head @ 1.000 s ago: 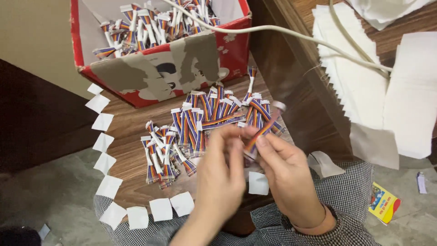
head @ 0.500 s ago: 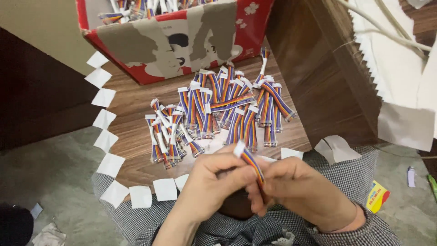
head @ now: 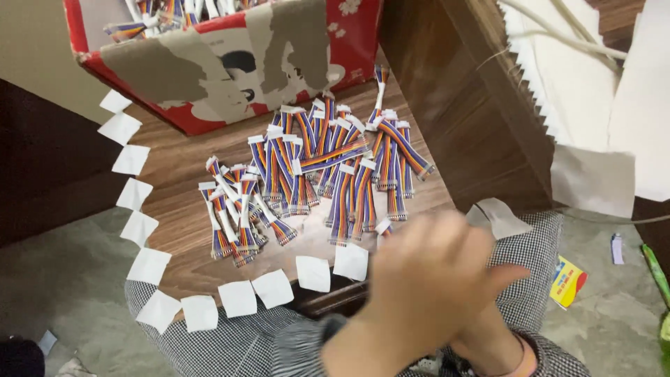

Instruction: Labeling small multi-colored ribbon cables with white adhesive stickers

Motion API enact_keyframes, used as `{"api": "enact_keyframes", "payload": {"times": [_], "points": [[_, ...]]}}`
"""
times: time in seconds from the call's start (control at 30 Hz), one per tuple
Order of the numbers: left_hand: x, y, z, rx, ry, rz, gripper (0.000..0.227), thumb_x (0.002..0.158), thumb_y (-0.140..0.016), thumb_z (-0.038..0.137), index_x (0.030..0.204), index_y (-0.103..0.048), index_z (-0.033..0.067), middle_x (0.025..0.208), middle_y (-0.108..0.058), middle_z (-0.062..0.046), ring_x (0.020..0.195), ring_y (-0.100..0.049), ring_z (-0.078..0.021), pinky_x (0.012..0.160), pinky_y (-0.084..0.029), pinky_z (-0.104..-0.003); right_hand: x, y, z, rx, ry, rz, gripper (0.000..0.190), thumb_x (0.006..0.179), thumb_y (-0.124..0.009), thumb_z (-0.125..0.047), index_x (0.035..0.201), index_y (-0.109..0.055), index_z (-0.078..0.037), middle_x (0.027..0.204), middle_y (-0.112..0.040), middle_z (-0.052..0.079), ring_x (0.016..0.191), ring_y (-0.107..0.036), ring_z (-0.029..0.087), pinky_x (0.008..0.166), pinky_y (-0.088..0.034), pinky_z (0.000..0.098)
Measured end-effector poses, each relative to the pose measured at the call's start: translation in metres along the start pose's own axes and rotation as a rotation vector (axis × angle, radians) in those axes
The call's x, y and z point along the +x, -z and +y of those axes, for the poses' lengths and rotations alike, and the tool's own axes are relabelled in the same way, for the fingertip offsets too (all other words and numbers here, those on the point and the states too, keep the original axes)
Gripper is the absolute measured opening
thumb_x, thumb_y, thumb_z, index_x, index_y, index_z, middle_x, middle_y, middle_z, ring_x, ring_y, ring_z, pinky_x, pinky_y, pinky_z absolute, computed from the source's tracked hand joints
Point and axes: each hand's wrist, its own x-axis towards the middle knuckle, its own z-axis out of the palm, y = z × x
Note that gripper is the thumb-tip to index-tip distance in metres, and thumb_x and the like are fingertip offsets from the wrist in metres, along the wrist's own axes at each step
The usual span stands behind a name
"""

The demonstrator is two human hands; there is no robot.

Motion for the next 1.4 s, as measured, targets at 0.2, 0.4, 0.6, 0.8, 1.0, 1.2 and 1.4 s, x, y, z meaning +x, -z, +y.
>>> {"api": "enact_keyframes", "payload": {"times": [0.2,0.4,0.6,0.8,1.0,1.2,1.4], "points": [[0.012,-0.021,0.008,0.162,-0.181,0.192,0.014,0.088,-0.068,0.014,0.083,-0.058,0.0051,0.08,-0.052,-0.005,0.057,-0.042,-0.0144,0.045,-0.032,-0.024,-0.035,0.014,-0.031,1.548,-0.346,0.057,0.021,0.079,-0.046,-0.003,0.095,-0.058,0.005,0.087,-0.058,0.016,0.072,-0.05,0.023,0.066,-0.043,0.046],[0.014,0.007,-0.016,-0.211,-0.032,0.194,0.01,0.076,-0.066,0.004,0.069,-0.06,0.0063,0.066,-0.054,-0.003,0.049,-0.041,-0.0099,0.038,-0.026,-0.022,0.008,0.16,0.075,2.839,-0.629,0.15,0.013,0.071,-0.062,0.007,0.082,-0.067,0.006,0.076,-0.066,0.014,0.066,-0.055,0.019,0.061,-0.044,0.0324],[-0.007,0.053,-0.034,-0.003,0.294,0.123,0.006,0.074,-0.07,0.011,0.074,-0.066,0.0075,0.066,-0.058,0.001,0.045,-0.047,-0.0083,0.041,-0.038,-0.021,0.011,0.192,0.085,2.672,-0.641,0.405,0.022,0.087,-0.05,-0.001,0.094,-0.065,0.013,0.079,-0.066,0.024,0.076,-0.062,0.028,0.071,-0.051,0.04],[-0.023,0.058,-0.024,-0.11,0.335,0.071,0.005,0.074,-0.068,0.015,0.073,-0.065,0.0116,0.072,-0.061,0.001,0.054,-0.056,-0.0148,0.054,-0.046,-0.025,0.008,0.206,0.077,2.667,-0.28,0.602,0.018,0.086,-0.051,0.003,0.098,-0.061,0.011,0.102,-0.066,0.023,0.096,-0.06,0.025,0.089,-0.045,0.0358],[-0.024,0.068,-0.034,-0.329,0.344,-0.013,0.027,0.06,-0.082,0.015,0.073,-0.06,0.0088,0.072,-0.059,0.001,0.061,-0.057,-0.0114,0.054,-0.047,-0.023,0.003,0.205,0.084,2.778,-0.39,0.514,0.019,0.087,-0.045,0.004,0.099,-0.057,0.012,0.098,-0.062,0.024,0.094,-0.056,0.027,0.086,-0.043,0.0396],[-0.021,0.08,-0.034,-0.318,0.405,-0.119,0.052,0.048,-0.09,0.025,0.086,-0.059,0.01,0.08,-0.06,0.0,0.071,-0.06,-0.0123,0.063,-0.05,-0.023,0.003,0.219,0.099,2.802,-0.06,0.403,0.017,0.09,-0.049,-0.008,0.09,-0.059,0.005,0.098,-0.066,0.022,0.094,-0.057,0.027,0.083,-0.041,0.0391],[-0.025,0.065,-0.027,-0.232,0.279,-0.036,0.035,0.062,-0.081,0.018,0.077,-0.051,0.0107,0.073,-0.055,0.0,0.062,-0.053,-0.0149,0.056,-0.045,-0.026,0.002,0.216,0.099,2.877,-0.07,0.355,0.019,0.091,-0.048,-0.007,0.092,-0.06,0.007,0.1,-0.065,0.023,0.088,-0.055,0.024,0.079,-0.04,0.04]]}}
